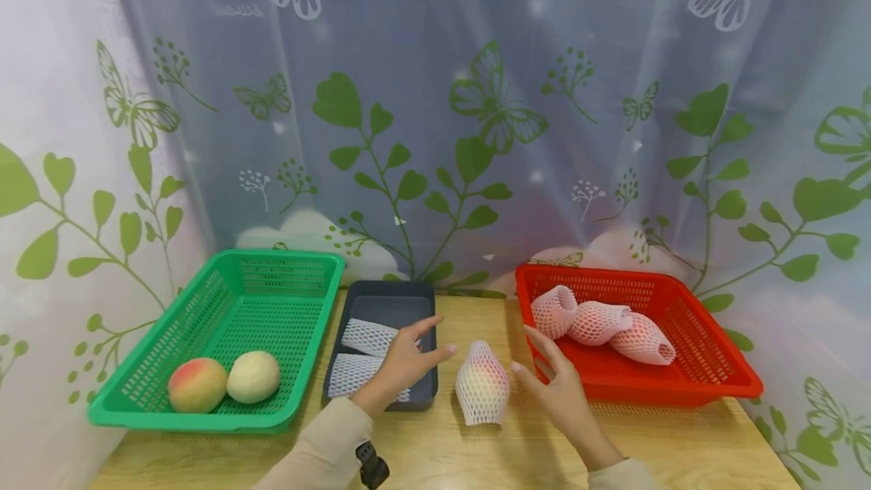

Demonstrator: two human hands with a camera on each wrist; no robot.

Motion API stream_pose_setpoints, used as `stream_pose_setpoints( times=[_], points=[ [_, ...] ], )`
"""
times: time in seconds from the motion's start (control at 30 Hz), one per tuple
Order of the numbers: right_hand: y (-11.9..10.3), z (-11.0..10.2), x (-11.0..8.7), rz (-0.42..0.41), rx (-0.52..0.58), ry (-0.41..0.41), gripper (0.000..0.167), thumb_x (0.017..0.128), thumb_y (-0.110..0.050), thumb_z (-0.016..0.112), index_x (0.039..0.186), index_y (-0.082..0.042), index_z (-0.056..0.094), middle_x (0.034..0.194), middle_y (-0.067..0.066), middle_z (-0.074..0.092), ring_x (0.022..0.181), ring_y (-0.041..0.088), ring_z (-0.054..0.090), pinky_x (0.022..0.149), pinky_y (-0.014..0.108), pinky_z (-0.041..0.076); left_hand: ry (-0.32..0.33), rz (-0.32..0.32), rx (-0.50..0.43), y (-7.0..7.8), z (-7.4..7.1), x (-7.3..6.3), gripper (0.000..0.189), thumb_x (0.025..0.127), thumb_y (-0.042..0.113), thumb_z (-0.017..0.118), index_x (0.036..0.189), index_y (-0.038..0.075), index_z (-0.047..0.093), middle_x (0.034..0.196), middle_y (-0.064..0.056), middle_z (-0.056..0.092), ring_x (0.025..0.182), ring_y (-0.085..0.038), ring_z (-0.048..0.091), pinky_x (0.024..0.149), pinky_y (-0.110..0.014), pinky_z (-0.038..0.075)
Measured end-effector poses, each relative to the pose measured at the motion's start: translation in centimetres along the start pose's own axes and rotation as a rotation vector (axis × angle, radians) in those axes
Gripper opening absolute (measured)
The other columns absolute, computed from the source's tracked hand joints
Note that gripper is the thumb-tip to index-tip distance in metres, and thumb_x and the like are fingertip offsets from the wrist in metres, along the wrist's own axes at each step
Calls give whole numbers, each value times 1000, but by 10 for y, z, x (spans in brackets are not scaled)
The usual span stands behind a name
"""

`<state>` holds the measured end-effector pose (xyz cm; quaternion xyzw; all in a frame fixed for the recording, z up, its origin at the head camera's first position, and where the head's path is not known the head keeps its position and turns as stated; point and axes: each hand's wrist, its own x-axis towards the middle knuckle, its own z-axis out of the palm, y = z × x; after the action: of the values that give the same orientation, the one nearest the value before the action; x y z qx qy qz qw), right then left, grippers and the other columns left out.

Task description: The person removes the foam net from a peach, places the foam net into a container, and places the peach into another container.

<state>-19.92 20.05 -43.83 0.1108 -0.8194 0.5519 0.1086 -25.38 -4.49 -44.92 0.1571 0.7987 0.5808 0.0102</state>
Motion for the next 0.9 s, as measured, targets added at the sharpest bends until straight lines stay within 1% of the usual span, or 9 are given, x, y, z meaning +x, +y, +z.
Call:
stream_pose_setpoints(
  times=[0.13, 0.27, 0.33, 0.4, 0.47, 0.5, 0.6, 0.73, 0.9],
  points=[
    [1, 14, -3, 4, 9, -4, 58, 87, -7, 70, 139, -3, 45, 143, 23, 43, 132, 41, 40, 104, 53, 38, -29, -13, 26, 0, 12, 3, 60, 87, 30, 71, 140, 9, 50, 145, -20, 43, 133, -41, 37, 103, -57, 38],
    [10, 27, -7, 58, 9, -24, 59, 87, -12, 71, 139, -1, 45, 143, 23, 44, 131, 43, 40, 104, 56, 37, -46, -51, 12, -2, 24, 6, 60, 86, 30, 72, 139, 11, 51, 144, -19, 44, 133, -42, 38, 102, -57, 39],
    [16, 34, -9, 90, -5, -27, 59, 87, -14, 71, 138, -1, 47, 143, 23, 44, 132, 44, 38, 105, 58, 35, -50, -60, 1, -3, 30, 7, 60, 86, 28, 74, 139, 10, 51, 143, -19, 45, 131, -43, 39, 101, -57, 41],
    [23, 41, -11, 118, -31, -22, 59, 86, -15, 72, 137, 0, 47, 142, 24, 44, 132, 45, 37, 104, 59, 36, -54, -69, -12, -5, 36, 8, 60, 85, 25, 74, 138, 9, 52, 144, -20, 44, 131, -44, 40, 99, -56, 43],
    [30, 47, -12, 125, -64, -15, 59, 86, -15, 72, 137, 1, 47, 142, 27, 42, 131, 46, 38, 101, 58, 40, -56, -81, -16, -6, 41, 9, 58, 84, 23, 75, 137, 9, 53, 143, -20, 46, 129, -43, 42, 97, -54, 46],
    [34, 51, -13, 130, -83, -6, 60, 85, -15, 73, 136, 1, 48, 142, 28, 41, 131, 46, 38, 100, 57, 41, -58, -86, -16, -7, 44, 10, 58, 84, 22, 75, 136, 8, 54, 142, -20, 46, 129, -43, 43, 96, -53, 47],
    [41, 60, -15, 106, -133, 27, 63, 82, -13, 75, 135, 4, 47, 140, 30, 41, 127, 46, 41, 99, 57, 43, -70, -108, -21, -9, 51, 10, 56, 85, 21, 74, 136, 7, 54, 141, -18, 48, 127, -44, 45, 96, -52, 47],
    [45, 70, -15, 94, -143, 70, 68, 79, -10, 77, 137, 4, 44, 138, 29, 41, 126, 46, 42, 101, 59, 39, -86, -119, -39, -12, 57, 10, 54, 86, 17, 73, 134, 2, 54, 136, -20, 52, 123, -44, 48, 93, -50, 49],
    [47, 77, -15, 125, -118, 87, 70, 80, -11, 77, 139, -2, 43, 138, 27, 39, 125, 44, 43, 99, 60, 40, -93, -115, -60, -14, 59, 8, 49, 87, 13, 72, 131, -2, 56, 129, -21, 58, 113, -39, 57, 83, -42, 56]
  ],
)
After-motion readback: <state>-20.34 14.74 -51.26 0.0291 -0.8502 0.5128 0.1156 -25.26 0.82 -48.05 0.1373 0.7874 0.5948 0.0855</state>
